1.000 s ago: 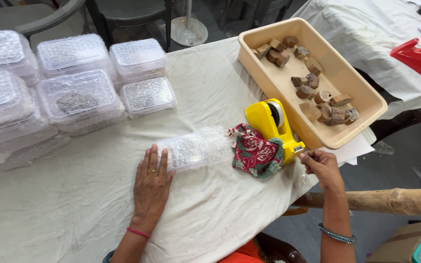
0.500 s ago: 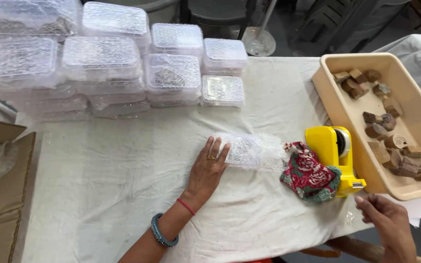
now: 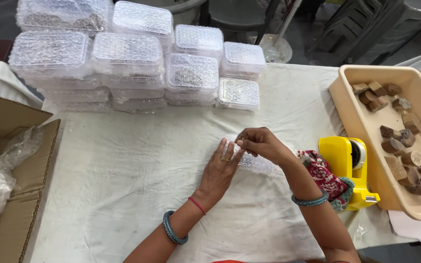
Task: The person wraps a small decorative item in bubble wrap and secures it with tape. They then wipe a small plastic container with a cloth, place the decorative item inside, and close the lid.
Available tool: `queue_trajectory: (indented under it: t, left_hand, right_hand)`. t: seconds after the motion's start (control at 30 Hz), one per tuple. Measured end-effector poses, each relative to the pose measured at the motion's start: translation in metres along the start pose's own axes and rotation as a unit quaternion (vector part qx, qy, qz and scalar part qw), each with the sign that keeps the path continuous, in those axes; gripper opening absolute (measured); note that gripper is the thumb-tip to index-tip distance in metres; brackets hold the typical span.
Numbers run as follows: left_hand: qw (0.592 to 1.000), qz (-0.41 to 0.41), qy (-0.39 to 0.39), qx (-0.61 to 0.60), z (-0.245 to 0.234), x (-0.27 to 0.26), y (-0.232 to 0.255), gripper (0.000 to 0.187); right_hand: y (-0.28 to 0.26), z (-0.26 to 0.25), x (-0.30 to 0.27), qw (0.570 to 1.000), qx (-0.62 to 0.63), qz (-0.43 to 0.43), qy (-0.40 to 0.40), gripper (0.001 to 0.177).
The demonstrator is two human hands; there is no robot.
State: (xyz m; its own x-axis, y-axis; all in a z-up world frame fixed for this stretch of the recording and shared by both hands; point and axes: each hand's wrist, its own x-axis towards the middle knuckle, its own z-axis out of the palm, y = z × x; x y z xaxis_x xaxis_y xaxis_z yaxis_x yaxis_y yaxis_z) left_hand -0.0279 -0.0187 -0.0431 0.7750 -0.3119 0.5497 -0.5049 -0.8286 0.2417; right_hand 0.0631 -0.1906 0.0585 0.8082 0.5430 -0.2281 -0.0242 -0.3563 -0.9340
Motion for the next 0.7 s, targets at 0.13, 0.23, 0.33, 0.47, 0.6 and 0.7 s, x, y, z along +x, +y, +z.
queue_trajectory:
  t: [0.13, 0.23, 0.33, 0.47, 0.6, 0.7]
  left_hand:
    - [0.999, -0.008, 0.015, -0.039, 0.001, 0.000, 0.000, 0.055]
    - [0.999, -0.013, 0.001, -0.041, 0.000, 0.000, 0.001, 0.055]
    - [1.000, -0.008, -0.003, -0.020, 0.000, 0.001, 0.002, 0.060]
    - [0.999, -0.025, -0.010, -0.041, 0.002, -0.001, 0.003, 0.061]
    - [0.999, -0.029, -0.031, -0.015, -0.002, 0.001, 0.004, 0.067]
    - [0.999, -0.017, 0.010, -0.044, -0.007, 0.003, 0.004, 0.060]
  right_hand:
    - [0.023, -0.003, 0.016, 0.999, -0.021, 0.039, 0.010, 0.020]
    - [0.038, -0.004, 0.019, 0.996, -0.052, 0.063, 0.046, 0.019]
    - [0.047, -0.006, 0.021, 0.996, -0.052, 0.058, 0.046, 0.017]
    - [0.040, -0.002, 0.021, 0.995, -0.078, 0.050, 0.044, 0.016]
    - [0.036, 0.000, 0.023, 0.981, -0.174, 0.062, 0.066, 0.020]
    - [0.035, -0.002, 0.025, 0.969, -0.226, 0.066, 0.078, 0.018]
